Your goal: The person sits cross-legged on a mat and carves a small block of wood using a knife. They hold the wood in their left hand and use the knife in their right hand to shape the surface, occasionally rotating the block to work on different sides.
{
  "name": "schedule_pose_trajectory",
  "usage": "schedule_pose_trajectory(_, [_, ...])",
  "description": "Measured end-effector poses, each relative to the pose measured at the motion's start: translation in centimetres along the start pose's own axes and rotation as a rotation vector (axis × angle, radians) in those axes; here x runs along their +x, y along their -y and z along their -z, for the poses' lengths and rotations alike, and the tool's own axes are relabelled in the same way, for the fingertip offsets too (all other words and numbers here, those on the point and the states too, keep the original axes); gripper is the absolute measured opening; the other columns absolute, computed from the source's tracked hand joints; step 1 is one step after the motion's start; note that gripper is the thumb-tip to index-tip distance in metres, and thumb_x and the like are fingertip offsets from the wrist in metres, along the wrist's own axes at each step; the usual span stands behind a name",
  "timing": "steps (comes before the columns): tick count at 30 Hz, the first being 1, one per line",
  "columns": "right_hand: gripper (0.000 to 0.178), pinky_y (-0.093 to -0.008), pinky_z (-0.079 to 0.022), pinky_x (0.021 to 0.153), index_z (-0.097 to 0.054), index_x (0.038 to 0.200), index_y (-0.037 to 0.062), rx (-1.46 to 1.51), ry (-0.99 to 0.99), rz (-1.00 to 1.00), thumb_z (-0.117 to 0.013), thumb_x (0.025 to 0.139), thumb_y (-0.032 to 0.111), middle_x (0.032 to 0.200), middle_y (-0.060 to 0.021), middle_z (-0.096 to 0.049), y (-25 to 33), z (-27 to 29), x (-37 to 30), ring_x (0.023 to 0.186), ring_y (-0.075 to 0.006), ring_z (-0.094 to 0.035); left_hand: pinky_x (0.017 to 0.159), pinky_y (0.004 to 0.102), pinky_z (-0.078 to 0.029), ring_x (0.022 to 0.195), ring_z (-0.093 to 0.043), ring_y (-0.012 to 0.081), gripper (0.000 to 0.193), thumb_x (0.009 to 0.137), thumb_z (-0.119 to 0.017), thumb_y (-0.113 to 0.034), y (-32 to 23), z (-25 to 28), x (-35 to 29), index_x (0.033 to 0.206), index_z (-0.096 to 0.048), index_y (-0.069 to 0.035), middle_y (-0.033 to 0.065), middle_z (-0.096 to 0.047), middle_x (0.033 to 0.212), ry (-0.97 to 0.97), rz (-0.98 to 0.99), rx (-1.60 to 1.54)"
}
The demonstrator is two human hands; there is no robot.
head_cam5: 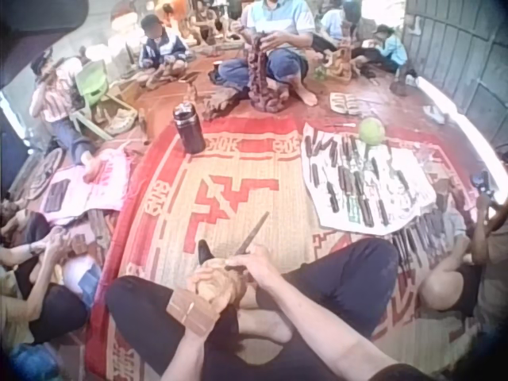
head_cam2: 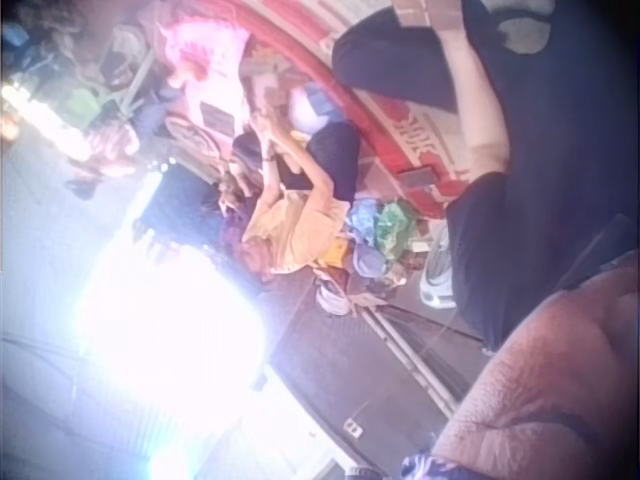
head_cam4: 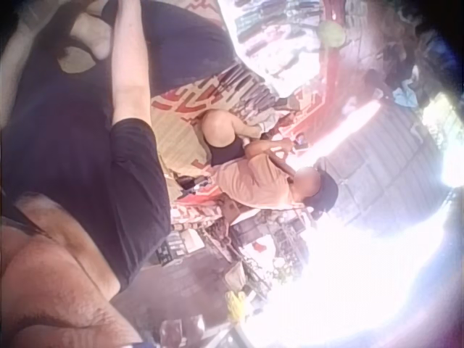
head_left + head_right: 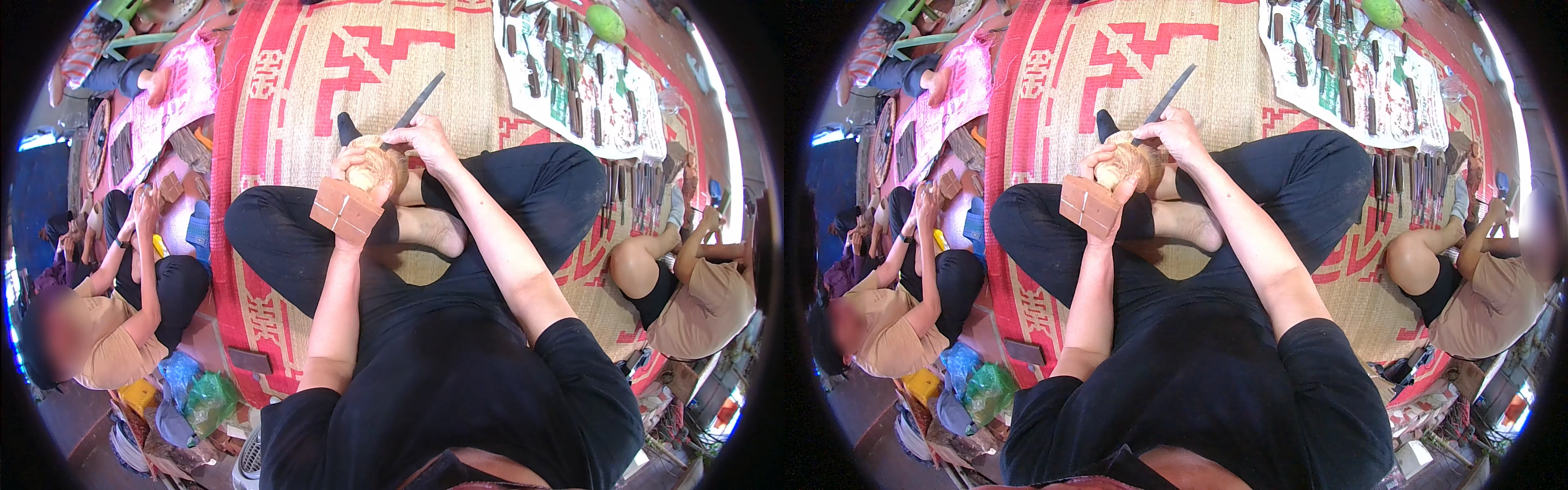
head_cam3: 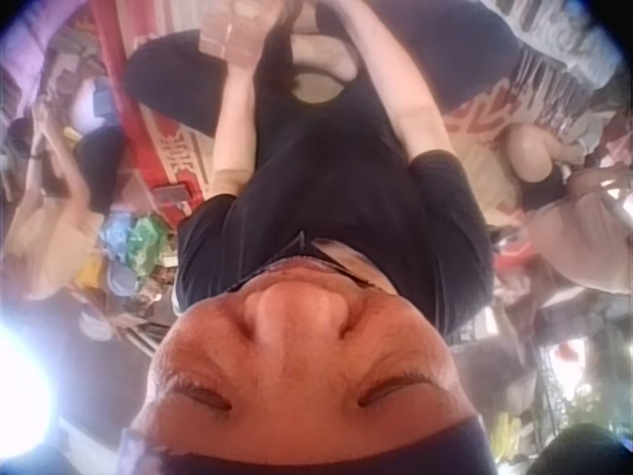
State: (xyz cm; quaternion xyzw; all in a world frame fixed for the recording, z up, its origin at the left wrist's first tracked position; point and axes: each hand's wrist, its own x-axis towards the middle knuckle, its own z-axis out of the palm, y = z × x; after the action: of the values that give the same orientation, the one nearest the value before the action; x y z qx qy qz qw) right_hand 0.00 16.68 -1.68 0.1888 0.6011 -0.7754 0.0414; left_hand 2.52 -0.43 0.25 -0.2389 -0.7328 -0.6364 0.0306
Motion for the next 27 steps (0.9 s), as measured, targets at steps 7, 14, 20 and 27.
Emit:
schedule_pose_trajectory(7, [0.014, -0.0247, -0.049, 0.052, -0.061, 0.078, -0.0007, 0.153, -0.174, -0.039, -0.069, 0.069, 0.007, 0.069, -0.0103, -0.064, -1.3, 1.7, 2.3, 0.059, -0.0148, -0.062, 0.099, 0.0392, -0.035, 0.113, -0.046, 0.0239, 0.046, 0.072, -0.071, -0.011, -0.4, -0.1, -0.1, 0.11, -0.046, -0.006, 0.012, -0.05, 0.115, -0.016, 0.028, 0.03])
schedule_pose_trajectory(14, [0.01, -0.0273, -0.05, 0.054, -0.062, 0.078, -0.0004, 0.071, -0.03, -0.003, -0.068, 0.071, 0.003, 0.072, -0.0106, -0.065, 0.1, 0.2, 0.8, 0.061, -0.0153, -0.063, 0.1, 0.0403, -0.034, 0.114, -0.045, 0.0251, 0.047, 0.073, -0.07, -0.012, 0.8, 0.1, -0.2, 0.111, -0.044, -0.006, 0.0123, -0.05, 0.117, 0.0, -0.015, 0.028])
schedule_pose_trajectory(20, [0.009, -0.0262, -0.05, 0.054, -0.061, 0.075, 0.0011, 0.077, -0.129, -0.009, -0.068, 0.071, 0.003, 0.07, -0.011, -0.065, -0.1, 2.0, 2.4, 0.058, -0.0148, -0.063, 0.1, 0.0406, -0.034, 0.115, -0.045, 0.0257, 0.047, 0.073, -0.071, -0.012, 0.1, 0.1, -0.1, 0.111, -0.044, -0.006, 0.0125, -0.049, 0.118, 0.019, -0.055, 0.087])
schedule_pose_trajectory(27, [0.009, -0.0257, -0.049, 0.052, -0.062, 0.078, 0.0012, 0.083, 0.003, -0.04, -0.067, 0.072, 0.005, 0.069, -0.0084, -0.065, 0.6, 0.1, 1.0, 0.057, -0.0142, -0.062, 0.101, 0.0423, -0.032, 0.116, -0.044, 0.0268, 0.047, 0.073, -0.071, -0.013, 0.6, 0.0, -0.2, 0.111, -0.044, -0.007, 0.0125, -0.049, 0.118, 0.028, -0.049, 0.055])
